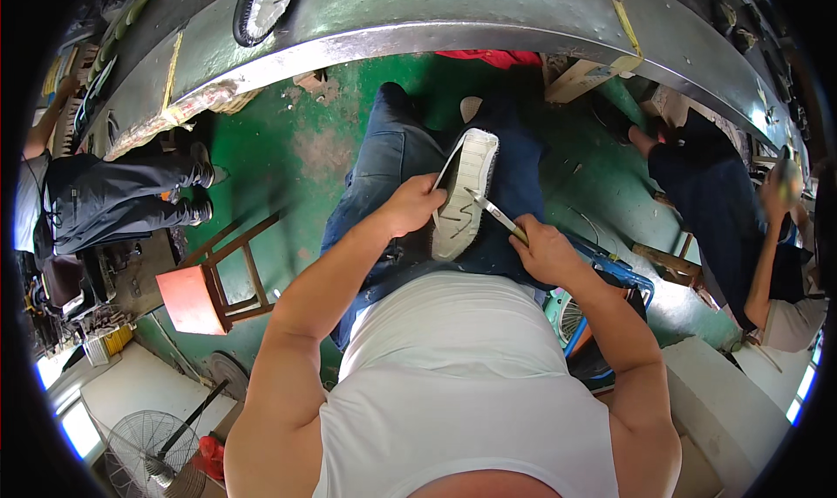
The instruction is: Trimming and adjusting shoe uppers and soles using pliers at a workstation in a shoe factory.
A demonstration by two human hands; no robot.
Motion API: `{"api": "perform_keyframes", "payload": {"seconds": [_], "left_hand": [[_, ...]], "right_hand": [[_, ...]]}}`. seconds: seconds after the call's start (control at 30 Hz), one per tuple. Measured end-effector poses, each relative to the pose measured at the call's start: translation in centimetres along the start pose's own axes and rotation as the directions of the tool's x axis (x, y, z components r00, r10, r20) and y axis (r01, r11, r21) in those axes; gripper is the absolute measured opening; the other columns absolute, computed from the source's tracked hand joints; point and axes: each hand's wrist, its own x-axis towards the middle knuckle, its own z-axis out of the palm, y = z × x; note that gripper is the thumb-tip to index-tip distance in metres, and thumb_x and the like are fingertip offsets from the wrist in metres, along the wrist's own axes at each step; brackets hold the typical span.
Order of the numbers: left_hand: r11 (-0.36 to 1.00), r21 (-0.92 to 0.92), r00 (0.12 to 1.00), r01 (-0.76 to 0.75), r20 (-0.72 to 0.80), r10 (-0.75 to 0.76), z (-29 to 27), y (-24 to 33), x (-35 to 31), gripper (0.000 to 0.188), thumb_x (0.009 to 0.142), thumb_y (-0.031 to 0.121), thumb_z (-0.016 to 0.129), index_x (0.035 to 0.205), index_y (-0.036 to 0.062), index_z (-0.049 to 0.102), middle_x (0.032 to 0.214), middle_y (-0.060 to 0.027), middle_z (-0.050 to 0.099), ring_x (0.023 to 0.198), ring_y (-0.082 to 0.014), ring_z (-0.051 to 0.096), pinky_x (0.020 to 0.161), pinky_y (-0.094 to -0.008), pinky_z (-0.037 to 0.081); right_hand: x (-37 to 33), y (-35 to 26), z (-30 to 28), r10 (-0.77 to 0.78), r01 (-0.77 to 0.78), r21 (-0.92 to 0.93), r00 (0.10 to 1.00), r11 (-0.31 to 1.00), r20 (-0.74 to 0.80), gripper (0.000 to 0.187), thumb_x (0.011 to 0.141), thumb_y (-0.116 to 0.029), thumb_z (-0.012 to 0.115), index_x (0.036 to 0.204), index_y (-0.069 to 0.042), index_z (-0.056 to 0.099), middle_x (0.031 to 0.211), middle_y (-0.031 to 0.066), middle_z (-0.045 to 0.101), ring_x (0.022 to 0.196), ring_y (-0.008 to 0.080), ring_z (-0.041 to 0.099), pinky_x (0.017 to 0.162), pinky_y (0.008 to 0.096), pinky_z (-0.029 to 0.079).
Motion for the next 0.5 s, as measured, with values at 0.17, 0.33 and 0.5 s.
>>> {"api": "perform_keyframes", "payload": {"seconds": [0.17,0.33,0.5], "left_hand": [[0.914,-0.387,0.974,-0.124,0.130,0.188,0.9,-0.7,-2.4,0.091,0.080,-0.002,0.063,0.158,0.0041,0.017,0.149,-0.0152,0.043,0.135,-0.0219,0.044,0.113,-0.0313,0.032],[0.929,-0.353,0.983,-0.113,0.094,0.156,2.4,-1.1,-2.8,0.107,0.075,-0.006,0.063,0.160,0.0067,-0.002,0.159,-0.0177,0.027,0.146,-0.0214,0.027,0.119,-0.0307,0.019],[0.531,-0.844,0.989,0.072,0.127,0.069,3.5,-0.5,-2.7,0.077,0.104,0.037,0.045,0.159,0.0054,0.003,0.160,-0.0170,0.025,0.146,-0.0229,0.027,0.117,-0.0294,0.022]], "right_hand": [[-0.2,1.0,-1.6,-0.198,0.202,-0.055,0.978,0.978,0.068,0.046,0.094,-0.019,0.059,0.134,0.001,0.048,0.112,0.0257,0.064,0.106,0.0429,0.061,0.091,0.0478,0.049],[-0.1,-0.1,-2.6,-0.358,0.344,-0.331,0.933,0.878,0.020,0.052,0.090,-0.013,0.062,0.137,0.006,0.047,0.124,0.0255,0.059,0.117,0.0401,0.057,0.095,0.0446,0.049],[1.2,-4.4,-5.1,-0.168,0.284,-0.523,0.951,0.804,0.258,0.043,0.087,-0.014,0.064,0.124,0.007,0.054,0.102,0.0216,0.065,0.095,0.0339,0.065,0.079,0.0430,0.054]]}}
